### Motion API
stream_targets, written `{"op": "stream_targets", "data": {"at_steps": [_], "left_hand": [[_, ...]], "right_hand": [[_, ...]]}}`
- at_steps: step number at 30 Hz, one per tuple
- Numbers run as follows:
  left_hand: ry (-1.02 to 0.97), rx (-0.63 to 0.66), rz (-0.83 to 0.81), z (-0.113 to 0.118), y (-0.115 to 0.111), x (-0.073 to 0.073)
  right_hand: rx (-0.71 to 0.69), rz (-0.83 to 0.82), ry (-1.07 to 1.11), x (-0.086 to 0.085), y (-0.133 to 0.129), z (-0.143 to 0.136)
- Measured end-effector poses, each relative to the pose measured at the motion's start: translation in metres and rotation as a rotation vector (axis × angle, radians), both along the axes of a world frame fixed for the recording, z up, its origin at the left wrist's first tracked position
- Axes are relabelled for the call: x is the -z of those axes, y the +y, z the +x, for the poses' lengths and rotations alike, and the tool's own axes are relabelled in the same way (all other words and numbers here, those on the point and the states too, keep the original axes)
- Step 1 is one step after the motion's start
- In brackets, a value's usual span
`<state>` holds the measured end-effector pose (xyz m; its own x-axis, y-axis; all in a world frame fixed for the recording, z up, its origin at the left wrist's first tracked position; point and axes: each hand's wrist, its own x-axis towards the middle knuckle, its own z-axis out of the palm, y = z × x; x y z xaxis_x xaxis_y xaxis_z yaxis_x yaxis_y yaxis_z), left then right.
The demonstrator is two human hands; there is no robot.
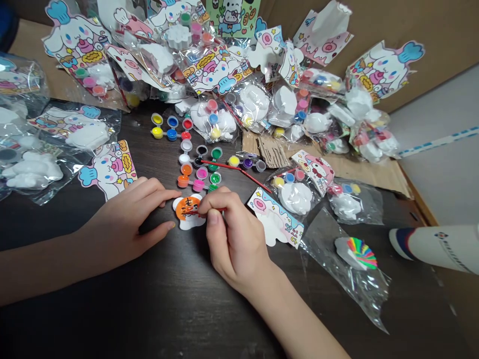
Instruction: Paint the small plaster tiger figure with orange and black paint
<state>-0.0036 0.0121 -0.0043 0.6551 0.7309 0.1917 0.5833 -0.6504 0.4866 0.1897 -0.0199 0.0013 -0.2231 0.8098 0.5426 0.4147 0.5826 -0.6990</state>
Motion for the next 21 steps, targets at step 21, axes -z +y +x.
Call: {"op": "stream_targets", "data": {"at_steps": [21], "left_hand": [[-0.010,0.006,0.007,0.0001,-0.0001,0.0006]], "right_hand": [[0.033,0.029,-0.044,-0.0002,0.0012,-0.0004]]}}
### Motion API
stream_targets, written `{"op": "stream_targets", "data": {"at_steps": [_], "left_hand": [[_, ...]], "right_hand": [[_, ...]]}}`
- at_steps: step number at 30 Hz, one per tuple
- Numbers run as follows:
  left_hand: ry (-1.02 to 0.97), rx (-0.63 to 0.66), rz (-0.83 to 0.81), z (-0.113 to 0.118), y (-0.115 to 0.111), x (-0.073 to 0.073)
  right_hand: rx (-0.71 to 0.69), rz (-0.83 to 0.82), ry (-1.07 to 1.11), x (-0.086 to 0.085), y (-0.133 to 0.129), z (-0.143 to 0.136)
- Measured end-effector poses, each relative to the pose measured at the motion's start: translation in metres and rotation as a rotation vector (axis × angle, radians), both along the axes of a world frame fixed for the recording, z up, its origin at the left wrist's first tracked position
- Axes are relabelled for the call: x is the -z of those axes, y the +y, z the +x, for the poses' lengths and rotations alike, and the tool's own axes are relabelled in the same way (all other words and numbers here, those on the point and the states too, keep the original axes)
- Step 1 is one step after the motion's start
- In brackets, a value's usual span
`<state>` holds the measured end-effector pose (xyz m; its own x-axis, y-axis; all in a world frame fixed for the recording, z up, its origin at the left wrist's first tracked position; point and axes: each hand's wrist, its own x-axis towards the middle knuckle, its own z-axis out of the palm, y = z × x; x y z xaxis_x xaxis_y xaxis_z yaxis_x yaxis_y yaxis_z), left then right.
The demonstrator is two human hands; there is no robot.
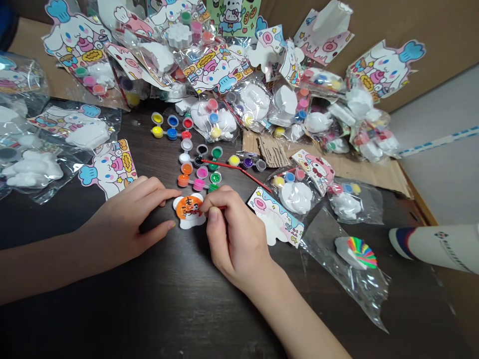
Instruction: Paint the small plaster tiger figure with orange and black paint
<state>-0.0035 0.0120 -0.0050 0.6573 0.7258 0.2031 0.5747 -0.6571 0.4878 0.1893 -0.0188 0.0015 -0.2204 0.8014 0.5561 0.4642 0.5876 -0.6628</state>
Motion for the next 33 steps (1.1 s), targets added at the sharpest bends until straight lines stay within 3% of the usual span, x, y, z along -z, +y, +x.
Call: {"op": "stream_targets", "data": {"at_steps": [7,33], "left_hand": [[0.005,-0.004,-0.014,0.0001,-0.0004,-0.0010],[-0.011,-0.001,-0.013,0.0001,-0.0004,0.0009]], "right_hand": [[0.050,0.002,0.134,0.0002,-0.0015,-0.0009],[-0.019,-0.032,0.046,0.0017,-0.0012,-0.0016]]}}
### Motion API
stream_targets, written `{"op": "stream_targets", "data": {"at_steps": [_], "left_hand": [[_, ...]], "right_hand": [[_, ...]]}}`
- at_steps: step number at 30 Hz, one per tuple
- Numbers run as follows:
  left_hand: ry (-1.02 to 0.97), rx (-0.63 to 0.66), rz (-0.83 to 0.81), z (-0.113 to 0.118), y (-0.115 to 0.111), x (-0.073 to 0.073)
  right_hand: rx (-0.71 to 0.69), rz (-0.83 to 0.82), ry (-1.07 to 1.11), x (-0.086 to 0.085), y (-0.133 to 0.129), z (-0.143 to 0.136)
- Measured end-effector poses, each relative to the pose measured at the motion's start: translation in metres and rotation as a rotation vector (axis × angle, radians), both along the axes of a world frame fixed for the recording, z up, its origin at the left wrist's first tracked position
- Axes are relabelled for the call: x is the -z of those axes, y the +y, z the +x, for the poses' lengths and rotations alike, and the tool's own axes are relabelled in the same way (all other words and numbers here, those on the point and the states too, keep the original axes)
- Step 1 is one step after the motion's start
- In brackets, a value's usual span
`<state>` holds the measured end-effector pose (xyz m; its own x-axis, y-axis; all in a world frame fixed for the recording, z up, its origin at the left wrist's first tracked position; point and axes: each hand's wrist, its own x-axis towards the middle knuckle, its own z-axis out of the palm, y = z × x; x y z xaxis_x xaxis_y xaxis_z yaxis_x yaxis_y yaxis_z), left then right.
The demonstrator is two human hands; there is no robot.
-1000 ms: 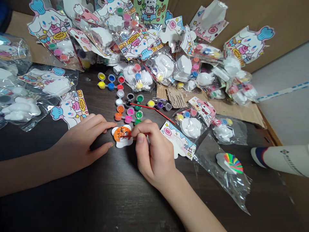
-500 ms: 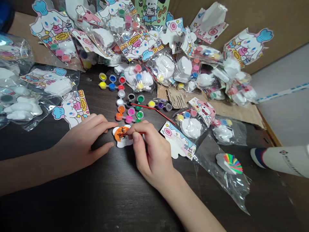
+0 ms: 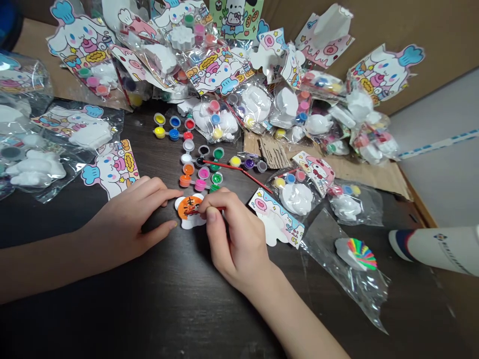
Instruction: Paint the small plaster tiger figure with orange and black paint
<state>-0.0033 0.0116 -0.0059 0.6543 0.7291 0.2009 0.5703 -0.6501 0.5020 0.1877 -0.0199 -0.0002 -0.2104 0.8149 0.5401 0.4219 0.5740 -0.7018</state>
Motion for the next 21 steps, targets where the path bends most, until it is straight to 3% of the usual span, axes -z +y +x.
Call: {"op": "stream_targets", "data": {"at_steps": [21], "left_hand": [[-0.003,0.002,0.022,-0.0003,-0.0001,0.0007]], "right_hand": [[-0.045,-0.047,-0.017,-0.0051,-0.0021,-0.0014]]}}
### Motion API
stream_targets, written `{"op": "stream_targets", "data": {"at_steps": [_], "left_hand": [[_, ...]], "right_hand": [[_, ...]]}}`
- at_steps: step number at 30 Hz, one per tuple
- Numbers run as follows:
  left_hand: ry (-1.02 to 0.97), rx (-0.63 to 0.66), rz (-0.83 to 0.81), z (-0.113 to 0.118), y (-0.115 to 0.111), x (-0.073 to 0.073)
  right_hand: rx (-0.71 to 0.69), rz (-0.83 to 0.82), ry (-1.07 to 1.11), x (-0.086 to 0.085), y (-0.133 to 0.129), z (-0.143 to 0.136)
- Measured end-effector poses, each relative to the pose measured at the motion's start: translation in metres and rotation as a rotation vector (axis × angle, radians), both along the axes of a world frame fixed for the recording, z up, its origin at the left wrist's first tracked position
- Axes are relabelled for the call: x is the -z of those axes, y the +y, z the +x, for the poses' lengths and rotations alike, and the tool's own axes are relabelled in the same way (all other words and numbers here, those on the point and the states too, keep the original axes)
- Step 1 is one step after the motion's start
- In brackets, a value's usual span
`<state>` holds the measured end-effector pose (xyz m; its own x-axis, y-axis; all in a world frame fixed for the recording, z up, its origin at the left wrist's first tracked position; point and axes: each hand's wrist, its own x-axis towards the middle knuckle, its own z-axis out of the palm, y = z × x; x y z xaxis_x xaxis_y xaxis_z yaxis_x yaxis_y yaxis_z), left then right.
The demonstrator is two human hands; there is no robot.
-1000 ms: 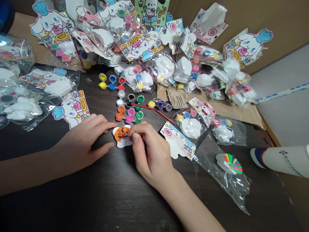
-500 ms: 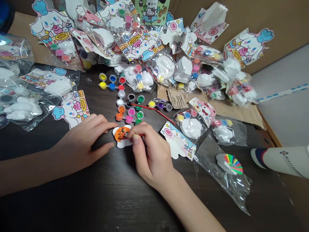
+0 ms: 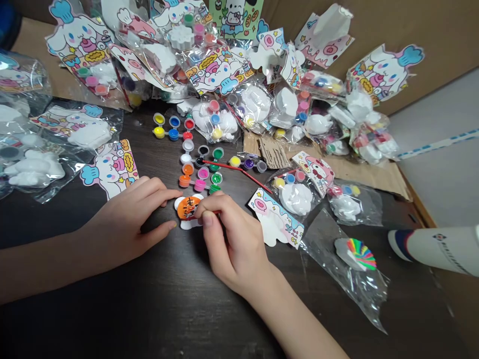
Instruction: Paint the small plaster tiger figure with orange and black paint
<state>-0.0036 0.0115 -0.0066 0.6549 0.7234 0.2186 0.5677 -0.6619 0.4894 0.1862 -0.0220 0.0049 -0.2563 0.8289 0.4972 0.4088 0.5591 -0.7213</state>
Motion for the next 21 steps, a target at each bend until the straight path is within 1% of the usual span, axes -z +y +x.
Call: {"op": "stream_targets", "data": {"at_steps": [7,10,13,16,21], "left_hand": [[0.005,-0.003,-0.009,0.0001,-0.0001,-0.0004],[0.010,-0.004,-0.006,0.0001,0.0000,-0.0005],[0.021,-0.011,-0.004,0.0002,-0.0002,-0.0007],[0.025,-0.014,-0.005,0.0004,-0.0004,-0.0009],[0.030,-0.015,0.002,0.0007,-0.0006,-0.0013]], "right_hand": [[0.052,0.049,-0.023,0.0033,0.0006,-0.0001],[0.065,0.087,0.005,0.0031,0.0009,-0.0002],[0.121,0.100,0.055,0.0030,0.0012,0.0001],[0.173,0.056,0.066,0.0041,0.0014,0.0004],[0.173,-0.037,0.081,0.0066,0.0013,0.0004]]}}
